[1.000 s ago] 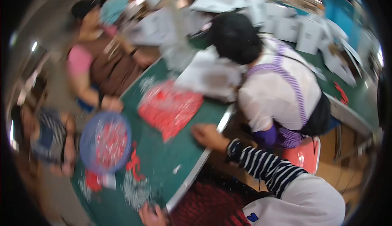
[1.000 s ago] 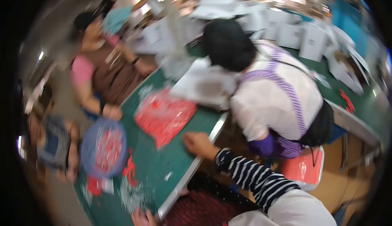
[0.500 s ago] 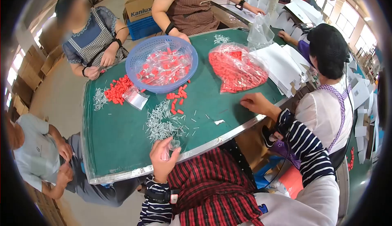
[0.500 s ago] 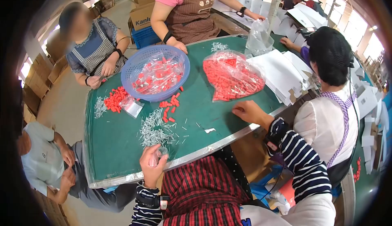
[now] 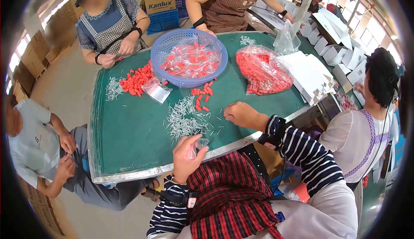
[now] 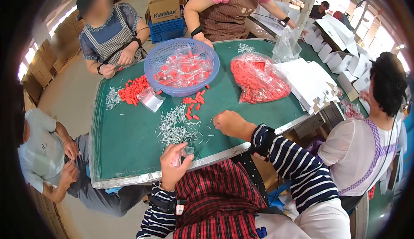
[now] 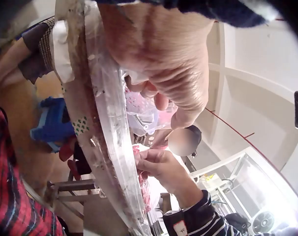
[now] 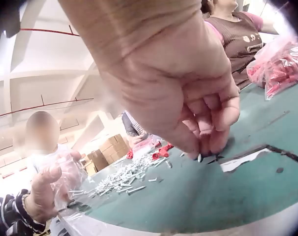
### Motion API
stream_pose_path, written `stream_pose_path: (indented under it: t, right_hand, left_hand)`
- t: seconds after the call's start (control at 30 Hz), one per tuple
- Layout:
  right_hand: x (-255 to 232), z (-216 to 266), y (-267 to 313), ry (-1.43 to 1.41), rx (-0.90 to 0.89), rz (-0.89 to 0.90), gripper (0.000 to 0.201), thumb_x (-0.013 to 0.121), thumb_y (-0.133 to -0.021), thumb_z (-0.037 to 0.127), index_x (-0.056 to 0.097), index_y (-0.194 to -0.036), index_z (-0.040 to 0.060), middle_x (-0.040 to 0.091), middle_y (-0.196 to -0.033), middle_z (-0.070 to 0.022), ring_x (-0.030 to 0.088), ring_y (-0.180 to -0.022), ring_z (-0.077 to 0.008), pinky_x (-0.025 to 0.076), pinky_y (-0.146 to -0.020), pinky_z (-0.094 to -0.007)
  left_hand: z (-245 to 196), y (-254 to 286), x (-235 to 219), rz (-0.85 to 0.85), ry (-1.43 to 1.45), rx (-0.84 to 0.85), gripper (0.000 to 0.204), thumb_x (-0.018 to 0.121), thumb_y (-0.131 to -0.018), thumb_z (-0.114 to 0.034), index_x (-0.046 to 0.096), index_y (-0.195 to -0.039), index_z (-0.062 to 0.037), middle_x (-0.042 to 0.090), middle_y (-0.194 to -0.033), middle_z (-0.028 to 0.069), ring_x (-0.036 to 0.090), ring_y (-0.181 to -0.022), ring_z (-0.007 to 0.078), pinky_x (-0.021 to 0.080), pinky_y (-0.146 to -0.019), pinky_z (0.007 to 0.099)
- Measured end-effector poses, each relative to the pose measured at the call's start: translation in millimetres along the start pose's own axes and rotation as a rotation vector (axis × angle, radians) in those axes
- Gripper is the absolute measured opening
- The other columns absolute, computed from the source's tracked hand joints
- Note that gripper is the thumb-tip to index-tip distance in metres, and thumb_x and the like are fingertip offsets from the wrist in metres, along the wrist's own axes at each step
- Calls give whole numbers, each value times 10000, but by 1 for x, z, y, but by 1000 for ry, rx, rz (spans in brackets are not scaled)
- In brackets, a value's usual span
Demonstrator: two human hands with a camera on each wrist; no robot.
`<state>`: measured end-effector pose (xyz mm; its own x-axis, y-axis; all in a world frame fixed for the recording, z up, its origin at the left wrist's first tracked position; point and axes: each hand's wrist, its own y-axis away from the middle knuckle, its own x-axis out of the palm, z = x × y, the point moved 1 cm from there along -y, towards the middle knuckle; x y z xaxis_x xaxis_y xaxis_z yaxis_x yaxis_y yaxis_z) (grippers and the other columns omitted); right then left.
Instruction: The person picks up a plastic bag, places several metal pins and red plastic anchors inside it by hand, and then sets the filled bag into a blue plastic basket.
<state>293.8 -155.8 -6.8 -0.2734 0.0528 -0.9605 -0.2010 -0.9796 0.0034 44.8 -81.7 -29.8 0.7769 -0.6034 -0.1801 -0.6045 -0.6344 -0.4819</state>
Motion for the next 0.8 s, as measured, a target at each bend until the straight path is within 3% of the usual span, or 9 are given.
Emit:
stream_pose_path:
  t: [0.07,0.17,0.27,0.37,0.43,0.47,0.57,0.7,0.8]
  right_hand:
    - [2,-1,-1,-165,-277,-10,147,632,-794,180,621,-862,50,617,-820,-145,608,-822,-349,497,-736,-431]
    - [5,1,-5,-117,-323,-127,158,631,-797,172,622,-907,58,597,-866,-130,597,-843,-332,492,-762,-413]
    - [2,4,-8,-101,-266,-250,192,650,-792,194,622,-941,75,596,-913,-121,601,-844,-327,489,-769,-412]
    - [6,-4,-8,-77,-218,-229,219,662,-787,222,621,-949,80,594,-930,-112,602,-847,-327,488,-753,-419]
    - [2,-4,-7,-81,-196,-188,211,654,-793,225,623,-944,81,597,-915,-115,603,-843,-330,488,-748,-423]
    - [0,-3,-7,-87,-177,-145,204,646,-800,228,625,-940,81,600,-900,-119,604,-840,-333,489,-744,-426]
    - [-9,3,-20,-72,-136,7,187,627,-806,221,628,-930,80,613,-886,-134,608,-841,-336,486,-744,-433]
    - [-10,28,-42,-162,-86,7,170,607,-806,196,629,-924,76,625,-888,-148,614,-851,-335,482,-753,-443]
    - [7,39,-55,-131,-141,-143,161,582,-803,151,620,-928,57,624,-934,-162,623,-852,-348,487,-747,-457]
  left_hand:
    - [1,0,0,-2,10,5,387,757,-684,-5,631,-1050,-11,584,-822,89,558,-689,177,461,-635,282]
    - [0,-1,1,2,35,10,397,761,-676,3,631,-1052,-12,582,-818,87,556,-686,174,461,-633,279]
    - [-3,-1,-3,20,49,-7,410,765,-669,11,630,-1056,-14,580,-816,87,557,-687,170,461,-636,275]
    - [-7,-3,-8,48,67,-16,408,763,-682,20,632,-1067,-14,584,-823,57,553,-701,145,463,-654,274]
    - [-4,-3,-11,-107,421,-292,381,734,-731,11,620,-1095,-4,570,-810,8,534,-714,102,456,-648,257]
    - [-4,-4,-14,-108,421,-290,381,734,-731,11,620,-1095,-4,570,-810,8,534,-714,102,456,-648,257]
    - [0,-6,-26,-256,800,-521,369,676,-804,-89,578,-1145,12,537,-781,-44,410,-567,8,304,-482,166]
    - [-5,-6,-18,-177,546,-502,390,681,-799,-84,564,-1157,19,527,-747,-49,391,-553,11,296,-470,178]
    - [-7,-7,-17,-132,488,-450,373,687,-799,-74,576,-1145,11,536,-762,-43,410,-572,14,293,-478,171]
